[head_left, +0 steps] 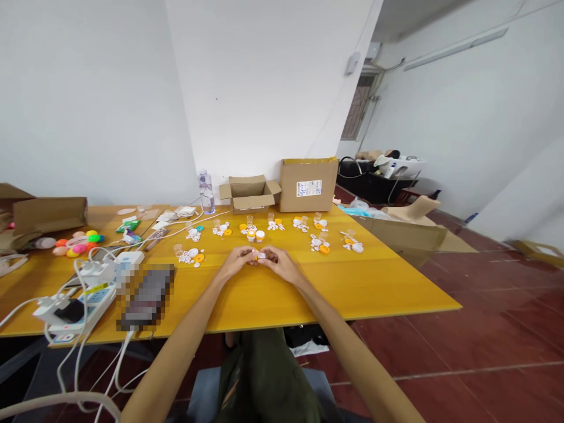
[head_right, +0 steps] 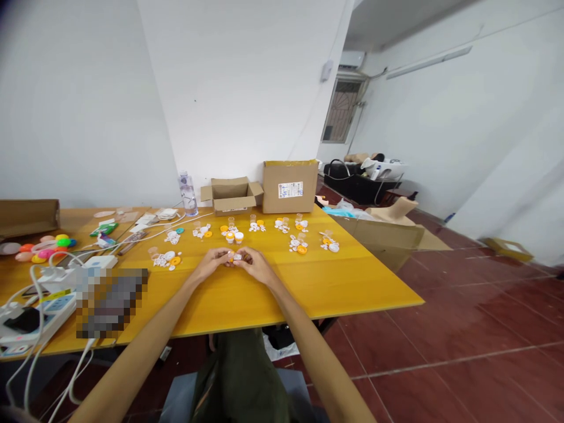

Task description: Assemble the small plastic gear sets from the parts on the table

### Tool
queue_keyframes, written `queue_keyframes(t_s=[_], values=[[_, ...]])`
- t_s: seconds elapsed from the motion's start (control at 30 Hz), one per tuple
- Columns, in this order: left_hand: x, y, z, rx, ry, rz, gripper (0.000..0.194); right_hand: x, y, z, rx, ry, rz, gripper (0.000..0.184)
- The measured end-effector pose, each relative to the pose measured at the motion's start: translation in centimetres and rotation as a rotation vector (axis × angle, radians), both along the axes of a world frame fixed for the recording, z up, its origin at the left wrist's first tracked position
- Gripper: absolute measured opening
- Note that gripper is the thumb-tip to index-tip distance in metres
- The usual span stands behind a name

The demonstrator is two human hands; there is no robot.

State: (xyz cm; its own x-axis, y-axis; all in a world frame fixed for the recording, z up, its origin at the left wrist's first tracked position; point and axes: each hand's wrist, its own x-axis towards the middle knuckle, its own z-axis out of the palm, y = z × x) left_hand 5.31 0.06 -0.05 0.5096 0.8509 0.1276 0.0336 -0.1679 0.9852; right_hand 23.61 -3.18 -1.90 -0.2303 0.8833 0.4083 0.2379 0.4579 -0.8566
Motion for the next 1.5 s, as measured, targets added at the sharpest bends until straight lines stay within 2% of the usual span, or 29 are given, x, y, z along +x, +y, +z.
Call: queue_keyframes(t_s=[0.7, 1.33, 1.5], values=[[0.0, -0.2, 0.2, 0.010, 0.014, -0.008, 0.041, 0.3, 0.4, -0.4, 0.116, -0.081, -0.057, 0.019], [0.1, -0.2, 0.3, -0.004, 0.020, -0.011, 0.041, 0.0, -0.2, 0.4, 0.094, -0.085, -0.072, 0.015], [0.1, -0.2, 0.2, -0.018, 0.014, -0.009, 0.041, 0.0, -0.5, 0.7, 0.051, -0.088, -0.050, 0.020]])
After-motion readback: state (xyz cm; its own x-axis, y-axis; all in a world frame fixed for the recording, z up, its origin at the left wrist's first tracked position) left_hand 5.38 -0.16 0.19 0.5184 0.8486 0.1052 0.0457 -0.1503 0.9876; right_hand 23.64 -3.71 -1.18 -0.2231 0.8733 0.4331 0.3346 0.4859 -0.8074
